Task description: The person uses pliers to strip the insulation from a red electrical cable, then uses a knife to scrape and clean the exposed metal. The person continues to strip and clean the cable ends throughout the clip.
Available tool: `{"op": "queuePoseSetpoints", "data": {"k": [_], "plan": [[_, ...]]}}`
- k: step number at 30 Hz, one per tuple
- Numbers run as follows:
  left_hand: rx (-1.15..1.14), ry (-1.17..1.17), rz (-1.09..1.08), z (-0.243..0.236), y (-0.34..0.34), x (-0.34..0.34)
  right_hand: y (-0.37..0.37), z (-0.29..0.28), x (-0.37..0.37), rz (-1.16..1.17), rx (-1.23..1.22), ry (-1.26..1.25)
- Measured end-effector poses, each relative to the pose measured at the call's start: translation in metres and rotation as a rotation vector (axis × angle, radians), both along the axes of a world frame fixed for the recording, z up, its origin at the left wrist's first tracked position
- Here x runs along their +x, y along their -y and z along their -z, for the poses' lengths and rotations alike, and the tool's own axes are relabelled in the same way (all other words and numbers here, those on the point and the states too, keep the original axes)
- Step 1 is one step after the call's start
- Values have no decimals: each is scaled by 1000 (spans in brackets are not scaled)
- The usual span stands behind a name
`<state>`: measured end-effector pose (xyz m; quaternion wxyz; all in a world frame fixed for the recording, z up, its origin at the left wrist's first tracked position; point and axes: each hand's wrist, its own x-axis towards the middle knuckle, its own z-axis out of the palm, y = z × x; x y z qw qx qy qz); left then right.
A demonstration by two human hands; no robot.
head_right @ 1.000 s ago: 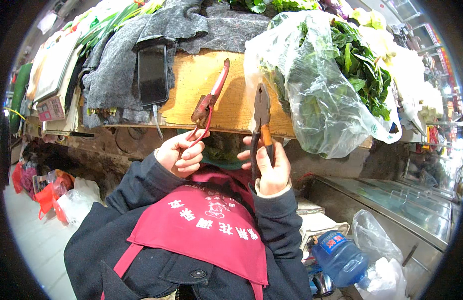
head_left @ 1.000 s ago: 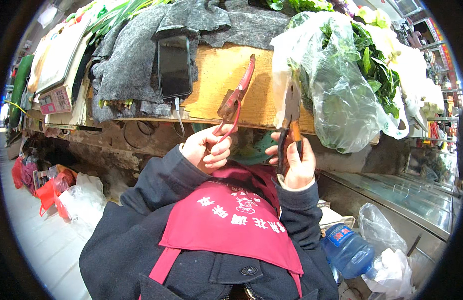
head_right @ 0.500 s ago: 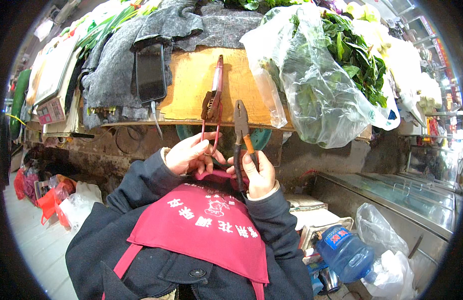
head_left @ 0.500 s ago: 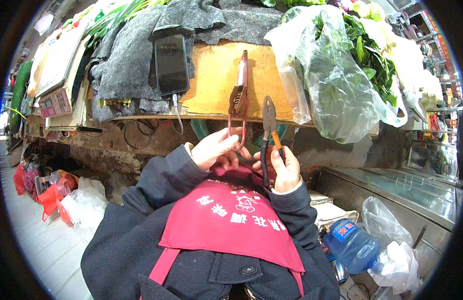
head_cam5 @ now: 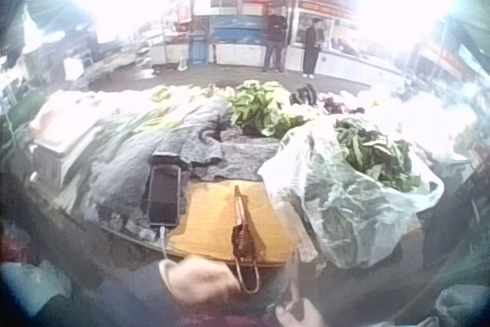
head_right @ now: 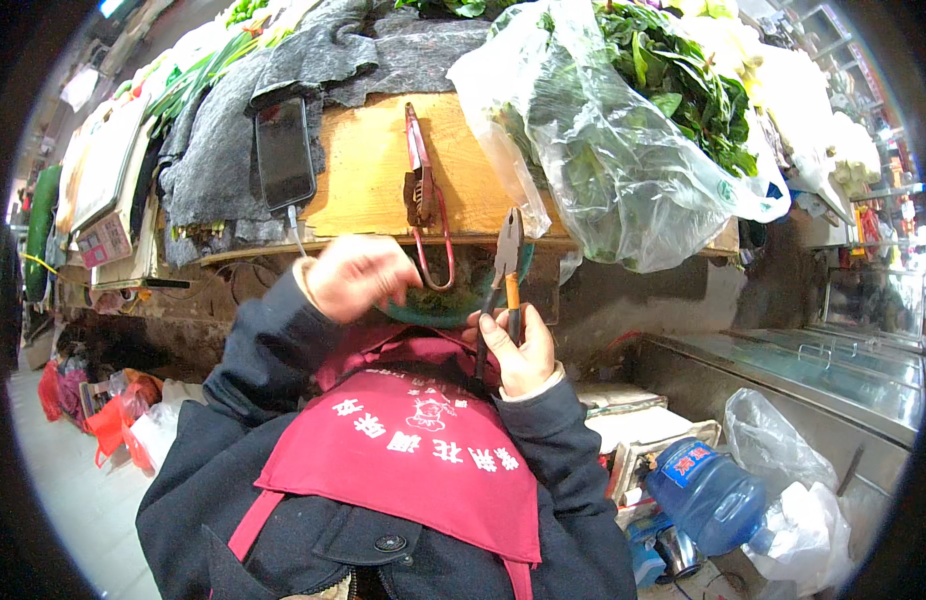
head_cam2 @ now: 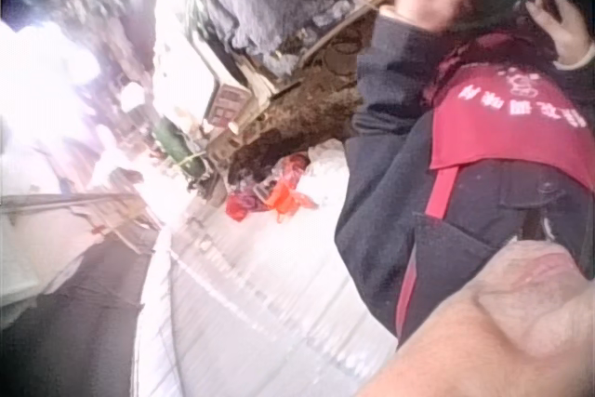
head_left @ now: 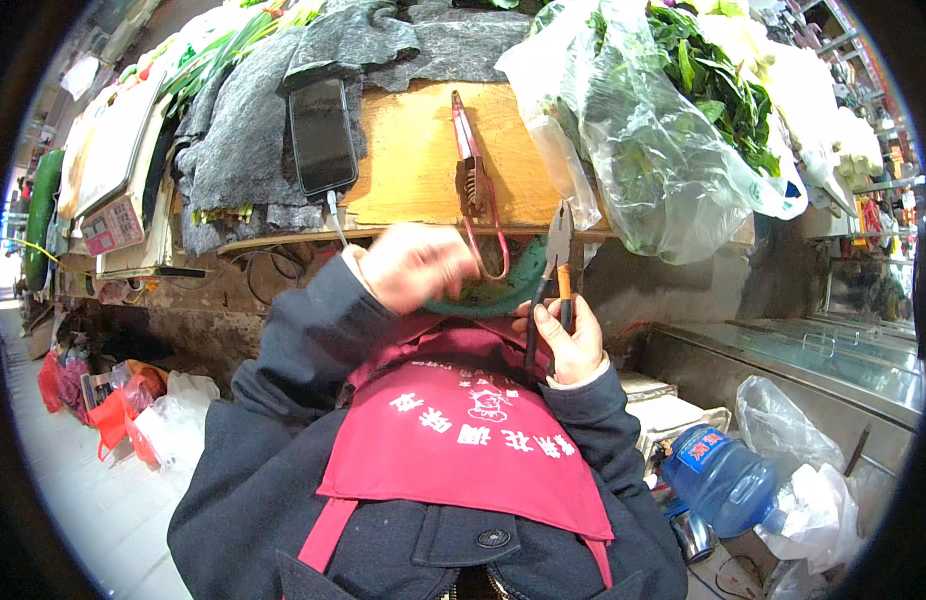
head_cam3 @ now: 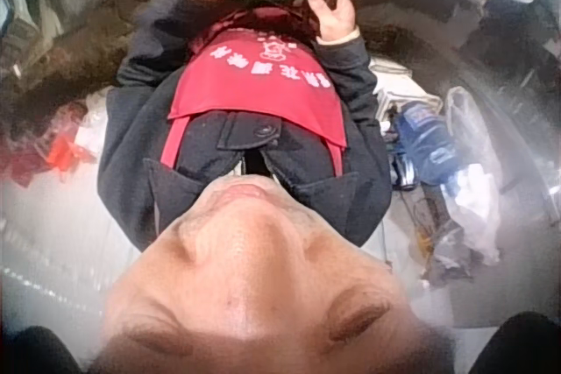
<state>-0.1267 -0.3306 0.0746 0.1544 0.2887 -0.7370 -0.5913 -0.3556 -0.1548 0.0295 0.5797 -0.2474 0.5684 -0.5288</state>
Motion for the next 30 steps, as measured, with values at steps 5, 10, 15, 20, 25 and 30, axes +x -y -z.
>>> {"op": "queuePoseSetpoints", "data": {"k": [5, 10, 15, 20, 25, 30], "plan": [[-915, 8, -295, -3, 73, -11, -14, 10, -6, -38, -141, 284], [-1174, 314, -116, 12, 115, -41, -18, 10, -7, -147, -198, 417], [-1106, 290, -112, 20, 117, -46, -14, 0, -9, -172, -132, 364], [-1105, 216, -105, 18, 108, -38, -5, -12, -14, -176, 8, 365], [-1175, 293, -118, 16, 94, -32, -7, -26, -18, -204, -10, 357], [-1203, 299, -242, 20, 90, -33, -15, -29, -16, -75, -145, 185]]}}
